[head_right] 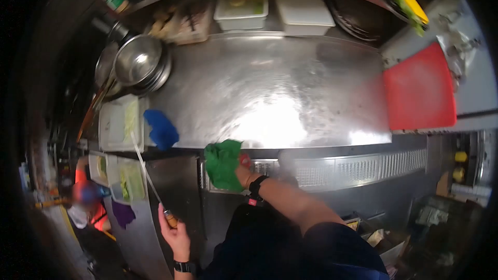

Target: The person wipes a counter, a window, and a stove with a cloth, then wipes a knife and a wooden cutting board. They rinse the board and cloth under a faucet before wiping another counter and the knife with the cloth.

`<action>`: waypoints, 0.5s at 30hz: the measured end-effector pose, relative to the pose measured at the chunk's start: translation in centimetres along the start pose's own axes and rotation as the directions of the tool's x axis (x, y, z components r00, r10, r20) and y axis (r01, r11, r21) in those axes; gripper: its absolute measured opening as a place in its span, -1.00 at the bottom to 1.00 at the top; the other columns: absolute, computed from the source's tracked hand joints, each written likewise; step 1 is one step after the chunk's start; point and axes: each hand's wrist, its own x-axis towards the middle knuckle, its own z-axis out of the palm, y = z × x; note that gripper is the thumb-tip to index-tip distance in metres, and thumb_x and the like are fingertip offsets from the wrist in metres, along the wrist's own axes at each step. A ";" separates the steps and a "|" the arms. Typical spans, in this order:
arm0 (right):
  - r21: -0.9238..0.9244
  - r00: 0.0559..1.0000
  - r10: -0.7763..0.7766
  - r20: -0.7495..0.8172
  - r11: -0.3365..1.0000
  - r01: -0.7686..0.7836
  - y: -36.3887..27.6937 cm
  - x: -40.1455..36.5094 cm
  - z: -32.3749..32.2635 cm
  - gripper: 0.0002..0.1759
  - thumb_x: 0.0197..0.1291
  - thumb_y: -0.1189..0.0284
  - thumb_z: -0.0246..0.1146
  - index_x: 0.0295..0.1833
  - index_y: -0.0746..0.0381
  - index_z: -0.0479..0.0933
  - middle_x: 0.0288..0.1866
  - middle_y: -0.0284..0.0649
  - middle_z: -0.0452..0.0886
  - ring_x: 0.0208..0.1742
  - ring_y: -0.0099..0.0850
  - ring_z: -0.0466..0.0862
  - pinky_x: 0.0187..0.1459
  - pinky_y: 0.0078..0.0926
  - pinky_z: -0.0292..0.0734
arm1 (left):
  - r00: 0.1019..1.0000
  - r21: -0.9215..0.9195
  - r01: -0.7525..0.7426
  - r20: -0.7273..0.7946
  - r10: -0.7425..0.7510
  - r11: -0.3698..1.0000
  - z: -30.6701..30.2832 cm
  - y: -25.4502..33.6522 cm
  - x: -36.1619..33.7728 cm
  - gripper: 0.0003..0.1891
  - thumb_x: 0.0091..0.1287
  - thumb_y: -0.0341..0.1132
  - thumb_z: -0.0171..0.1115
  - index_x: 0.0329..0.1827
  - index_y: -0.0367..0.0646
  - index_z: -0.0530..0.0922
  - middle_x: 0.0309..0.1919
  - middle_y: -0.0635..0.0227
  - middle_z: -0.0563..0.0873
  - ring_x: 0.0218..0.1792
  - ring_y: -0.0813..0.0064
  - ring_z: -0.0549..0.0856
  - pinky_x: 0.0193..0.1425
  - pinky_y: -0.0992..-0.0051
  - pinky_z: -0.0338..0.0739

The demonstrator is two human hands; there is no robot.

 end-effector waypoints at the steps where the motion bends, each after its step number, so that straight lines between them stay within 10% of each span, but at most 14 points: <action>1: 0.013 0.997 -0.072 -0.018 0.997 0.072 -0.6 -0.9 -1.6 -0.43 0.27 0.40 0.22 0.39 0.33 0.50 0.48 0.17 0.38 0.51 0.15 0.27 0.50 0.21 0.06 | 1.000 -0.054 -0.026 -0.004 0.026 0.998 0.8 0.7 0.2 -0.24 0.25 -0.72 0.05 0.61 -0.29 0.22 0.29 0.30 0.55 0.02 0.55 0.59 0.14 0.58 0.52; 8: 0.419 0.982 -0.094 -0.165 0.895 0.156 -13.7 -11.1 -20.4 -0.54 0.34 0.24 0.30 0.31 0.12 0.57 0.29 -0.18 0.59 0.35 -0.29 0.54 0.46 -0.16 0.41 | 0.989 -0.134 -0.142 0.026 0.147 0.981 5.5 1.1 3.3 -0.27 0.32 -0.70 0.02 0.62 -0.22 0.23 0.12 0.42 0.55 -0.03 0.62 0.55 0.10 0.67 0.46; 10: 0.837 0.921 0.122 -0.371 0.474 0.274 -13.4 -14.6 -23.7 -0.55 0.32 0.29 0.39 0.29 0.12 0.58 0.25 -0.22 0.59 0.26 -0.40 0.58 0.29 -0.28 0.57 | 0.992 -0.083 -0.101 0.070 0.106 0.991 6.8 1.4 4.0 -0.26 0.32 -0.69 0.03 0.63 -0.16 0.22 -0.06 0.49 0.54 -0.22 0.69 0.50 -0.16 0.72 0.42; 11: 0.834 0.913 0.131 -0.385 0.473 0.284 -12.6 -16.4 -25.6 -0.55 0.32 0.29 0.39 0.29 0.12 0.58 0.25 -0.22 0.59 0.26 -0.40 0.58 0.29 -0.28 0.57 | 0.990 -0.082 -0.105 0.087 0.112 0.991 7.9 2.1 4.3 -0.26 0.32 -0.69 0.03 0.63 -0.16 0.22 -0.06 0.49 0.54 -0.22 0.69 0.50 -0.16 0.72 0.42; 15: 0.654 0.886 -0.119 -0.447 -0.719 0.233 -7.1 -23.8 -34.9 -0.52 0.37 0.18 0.30 0.32 0.13 0.55 0.33 -0.20 0.56 0.34 -0.35 0.53 0.40 -0.24 0.45 | 0.988 -0.109 -0.056 0.135 0.071 0.992 12.1 4.5 4.9 -0.25 0.34 -0.67 0.05 0.64 -0.10 0.20 -0.17 0.50 0.52 -0.44 0.76 0.41 -0.43 0.72 0.29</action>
